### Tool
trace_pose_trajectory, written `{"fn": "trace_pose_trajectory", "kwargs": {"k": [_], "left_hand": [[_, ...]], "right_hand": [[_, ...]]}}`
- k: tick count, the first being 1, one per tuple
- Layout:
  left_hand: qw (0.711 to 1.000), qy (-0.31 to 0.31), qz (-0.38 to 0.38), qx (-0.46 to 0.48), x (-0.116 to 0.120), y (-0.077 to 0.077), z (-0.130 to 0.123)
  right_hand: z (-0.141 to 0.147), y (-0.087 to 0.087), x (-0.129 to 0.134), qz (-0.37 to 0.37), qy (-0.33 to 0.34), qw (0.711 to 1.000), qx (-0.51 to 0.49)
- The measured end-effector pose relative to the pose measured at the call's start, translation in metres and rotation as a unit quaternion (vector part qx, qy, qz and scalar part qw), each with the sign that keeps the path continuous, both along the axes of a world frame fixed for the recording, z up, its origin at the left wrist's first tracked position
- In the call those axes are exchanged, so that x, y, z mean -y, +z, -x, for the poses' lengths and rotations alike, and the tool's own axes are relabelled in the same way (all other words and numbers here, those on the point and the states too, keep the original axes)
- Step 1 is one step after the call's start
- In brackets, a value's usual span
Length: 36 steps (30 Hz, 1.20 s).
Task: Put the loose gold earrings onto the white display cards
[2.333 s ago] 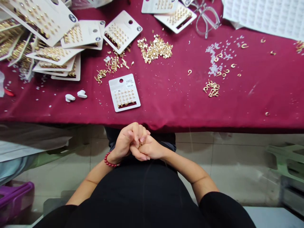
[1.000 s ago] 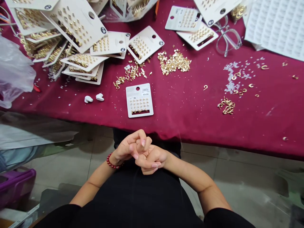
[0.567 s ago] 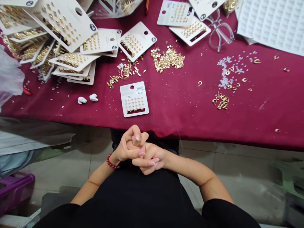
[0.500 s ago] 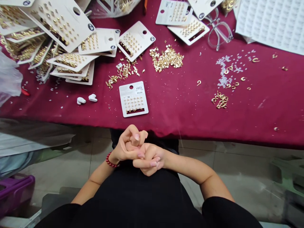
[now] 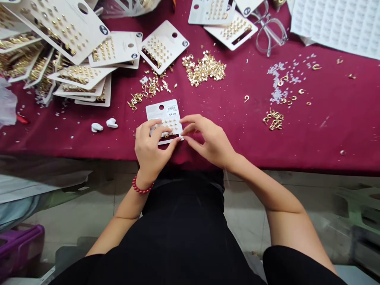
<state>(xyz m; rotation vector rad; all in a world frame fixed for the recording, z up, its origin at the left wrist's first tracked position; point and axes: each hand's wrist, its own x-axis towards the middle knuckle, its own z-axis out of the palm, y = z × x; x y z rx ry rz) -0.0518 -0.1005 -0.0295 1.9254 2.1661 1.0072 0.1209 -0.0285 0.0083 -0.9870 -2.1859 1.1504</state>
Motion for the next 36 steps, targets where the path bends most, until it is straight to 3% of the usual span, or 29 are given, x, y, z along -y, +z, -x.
{"fn": "trace_pose_trajectory", "kwargs": {"k": [5, 8, 36], "left_hand": [[1.000, -0.009, -0.008, 0.013, -0.002, -0.007, -0.002], [1.000, -0.013, -0.013, 0.020, -0.001, -0.008, 0.001], [0.997, -0.038, 0.013, 0.071, -0.002, -0.012, 0.005]], "right_hand": [[0.015, -0.008, -0.019, -0.174, 0.106, 0.974, 0.103], [0.022, -0.006, -0.026, -0.218, 0.144, 0.956, 0.134], [0.043, 0.006, -0.041, -0.248, 0.271, 0.899, 0.238]]}}
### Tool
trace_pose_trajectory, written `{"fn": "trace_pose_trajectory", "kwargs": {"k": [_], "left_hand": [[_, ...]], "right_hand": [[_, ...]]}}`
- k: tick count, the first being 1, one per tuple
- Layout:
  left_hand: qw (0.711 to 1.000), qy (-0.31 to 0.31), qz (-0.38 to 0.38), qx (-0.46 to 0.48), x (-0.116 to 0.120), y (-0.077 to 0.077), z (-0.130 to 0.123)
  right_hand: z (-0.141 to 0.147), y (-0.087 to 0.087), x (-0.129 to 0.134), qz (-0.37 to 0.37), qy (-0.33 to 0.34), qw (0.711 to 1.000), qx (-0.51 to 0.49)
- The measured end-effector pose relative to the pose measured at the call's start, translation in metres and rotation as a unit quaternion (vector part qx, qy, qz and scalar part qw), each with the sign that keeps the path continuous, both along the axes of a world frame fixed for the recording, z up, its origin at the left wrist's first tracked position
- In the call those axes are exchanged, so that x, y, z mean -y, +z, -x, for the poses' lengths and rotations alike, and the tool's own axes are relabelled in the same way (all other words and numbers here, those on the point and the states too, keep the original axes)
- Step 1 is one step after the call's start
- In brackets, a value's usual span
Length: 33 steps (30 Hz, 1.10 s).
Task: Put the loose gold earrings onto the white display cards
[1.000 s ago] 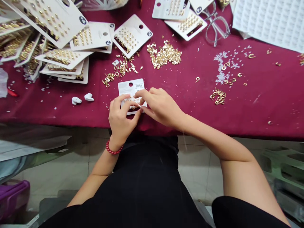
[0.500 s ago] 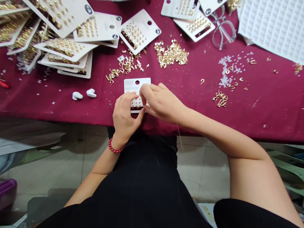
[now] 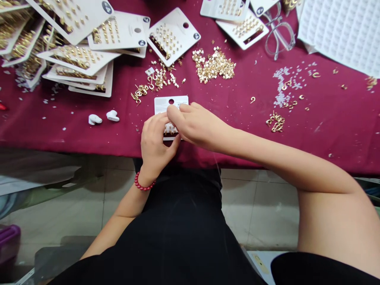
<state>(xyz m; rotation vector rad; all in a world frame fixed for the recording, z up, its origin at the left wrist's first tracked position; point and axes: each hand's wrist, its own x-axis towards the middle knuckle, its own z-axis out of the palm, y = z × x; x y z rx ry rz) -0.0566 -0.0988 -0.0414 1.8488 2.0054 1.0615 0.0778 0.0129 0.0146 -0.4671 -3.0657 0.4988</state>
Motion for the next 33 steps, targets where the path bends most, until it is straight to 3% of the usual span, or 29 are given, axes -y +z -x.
{"fn": "trace_pose_trajectory", "kwargs": {"k": [13, 27, 33], "left_hand": [[1.000, 0.001, -0.013, -0.003, -0.002, -0.001, 0.000], [1.000, -0.001, 0.018, 0.021, -0.003, 0.002, 0.000], [1.000, -0.004, 0.013, 0.021, -0.003, 0.002, 0.001]], "right_hand": [[0.002, 0.004, -0.007, -0.036, 0.062, 0.997, -0.001], [0.001, 0.000, -0.010, -0.003, 0.040, 0.999, 0.021], [0.005, -0.007, -0.013, 0.048, 0.010, 0.998, 0.040]]}}
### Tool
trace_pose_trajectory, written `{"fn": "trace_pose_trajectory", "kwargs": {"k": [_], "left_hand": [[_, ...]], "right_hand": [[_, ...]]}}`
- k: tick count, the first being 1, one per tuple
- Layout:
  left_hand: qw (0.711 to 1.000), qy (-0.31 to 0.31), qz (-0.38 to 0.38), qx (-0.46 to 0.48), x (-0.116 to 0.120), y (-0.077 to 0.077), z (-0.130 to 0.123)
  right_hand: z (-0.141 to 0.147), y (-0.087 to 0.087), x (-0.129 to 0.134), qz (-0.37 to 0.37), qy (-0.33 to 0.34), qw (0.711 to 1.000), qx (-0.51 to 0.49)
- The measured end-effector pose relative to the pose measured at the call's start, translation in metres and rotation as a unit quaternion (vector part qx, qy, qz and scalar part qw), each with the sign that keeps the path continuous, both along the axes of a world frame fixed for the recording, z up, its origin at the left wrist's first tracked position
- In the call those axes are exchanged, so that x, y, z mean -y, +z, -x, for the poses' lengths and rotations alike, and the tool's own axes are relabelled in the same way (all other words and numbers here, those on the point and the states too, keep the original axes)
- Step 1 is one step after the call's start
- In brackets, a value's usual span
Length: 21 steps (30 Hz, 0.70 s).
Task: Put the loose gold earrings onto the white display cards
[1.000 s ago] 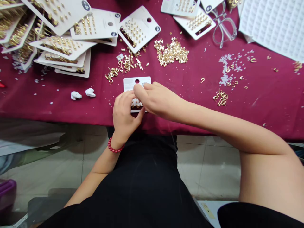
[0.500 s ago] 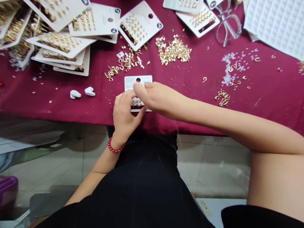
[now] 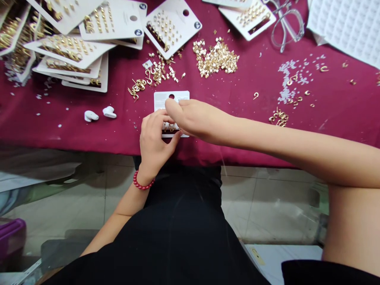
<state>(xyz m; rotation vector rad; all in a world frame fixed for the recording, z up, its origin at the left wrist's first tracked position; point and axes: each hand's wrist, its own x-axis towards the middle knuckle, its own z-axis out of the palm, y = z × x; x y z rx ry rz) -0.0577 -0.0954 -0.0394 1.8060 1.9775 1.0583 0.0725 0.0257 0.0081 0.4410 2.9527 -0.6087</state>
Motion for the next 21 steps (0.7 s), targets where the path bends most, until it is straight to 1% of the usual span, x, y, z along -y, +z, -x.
{"fn": "trace_pose_trajectory", "kwargs": {"k": [2, 5, 9, 13, 17, 21], "left_hand": [[1.000, 0.000, -0.001, 0.000, 0.0000, 0.0000, 0.0001], [1.000, 0.001, 0.004, -0.002, 0.0001, 0.0003, 0.0000], [1.000, 0.004, 0.007, -0.005, 0.0004, 0.0007, -0.0002], [1.000, -0.006, 0.013, 0.009, 0.0004, 0.0005, 0.0002], [1.000, -0.011, 0.007, 0.011, 0.0004, 0.0008, 0.0006], [1.000, -0.007, 0.006, 0.009, 0.0009, 0.0017, 0.0003]], "right_hand": [[0.0015, -0.0020, -0.0003, 0.007, -0.006, 1.000, 0.006], [0.0018, -0.0004, -0.0001, 0.000, 0.001, 1.000, 0.004], [0.0006, 0.0037, -0.0004, -0.016, 0.032, 0.999, -0.008], [0.0009, 0.0033, -0.0012, -0.034, 0.070, 0.997, -0.004], [0.0032, 0.0046, -0.0019, -0.045, 0.083, 0.995, 0.016], [0.0047, 0.0065, -0.0076, -0.048, 0.100, 0.994, 0.006]]}}
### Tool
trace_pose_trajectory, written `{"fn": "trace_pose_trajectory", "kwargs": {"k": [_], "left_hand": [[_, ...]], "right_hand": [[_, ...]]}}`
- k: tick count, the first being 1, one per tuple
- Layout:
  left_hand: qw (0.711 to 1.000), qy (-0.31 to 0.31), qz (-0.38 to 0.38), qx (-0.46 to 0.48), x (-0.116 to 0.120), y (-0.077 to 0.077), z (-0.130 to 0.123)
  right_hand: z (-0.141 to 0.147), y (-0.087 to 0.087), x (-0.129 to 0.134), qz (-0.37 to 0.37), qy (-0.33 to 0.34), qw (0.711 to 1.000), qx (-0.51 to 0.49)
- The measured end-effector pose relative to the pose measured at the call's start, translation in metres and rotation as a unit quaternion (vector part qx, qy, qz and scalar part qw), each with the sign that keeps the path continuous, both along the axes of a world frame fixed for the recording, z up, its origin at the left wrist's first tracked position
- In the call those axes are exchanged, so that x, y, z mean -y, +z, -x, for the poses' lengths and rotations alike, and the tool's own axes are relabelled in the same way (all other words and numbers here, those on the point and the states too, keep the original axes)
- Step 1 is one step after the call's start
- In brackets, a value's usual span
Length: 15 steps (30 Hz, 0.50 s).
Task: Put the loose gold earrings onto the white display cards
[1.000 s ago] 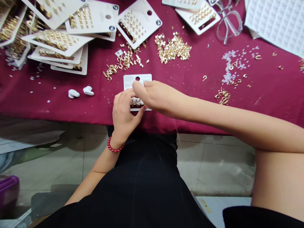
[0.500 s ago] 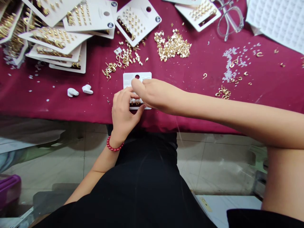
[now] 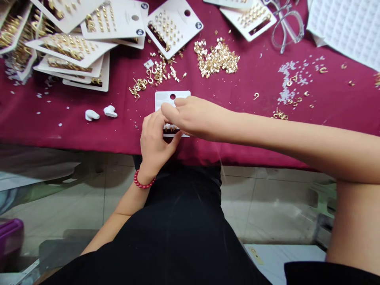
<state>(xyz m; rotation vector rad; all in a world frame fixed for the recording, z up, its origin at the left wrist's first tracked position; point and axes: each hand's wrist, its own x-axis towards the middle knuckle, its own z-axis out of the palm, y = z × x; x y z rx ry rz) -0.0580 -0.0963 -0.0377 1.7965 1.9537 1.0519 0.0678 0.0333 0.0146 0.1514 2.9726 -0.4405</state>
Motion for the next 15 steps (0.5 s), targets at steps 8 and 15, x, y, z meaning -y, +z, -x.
{"fn": "trace_pose_trajectory", "kwargs": {"k": [8, 15], "left_hand": [[1.000, 0.013, -0.006, -0.019, 0.000, -0.001, -0.001], [1.000, 0.011, -0.006, -0.014, 0.000, -0.003, -0.001]], "right_hand": [[0.000, -0.001, -0.005, -0.014, 0.018, 1.000, -0.003], [-0.005, -0.004, 0.006, -0.049, -0.027, 0.998, -0.018]]}}
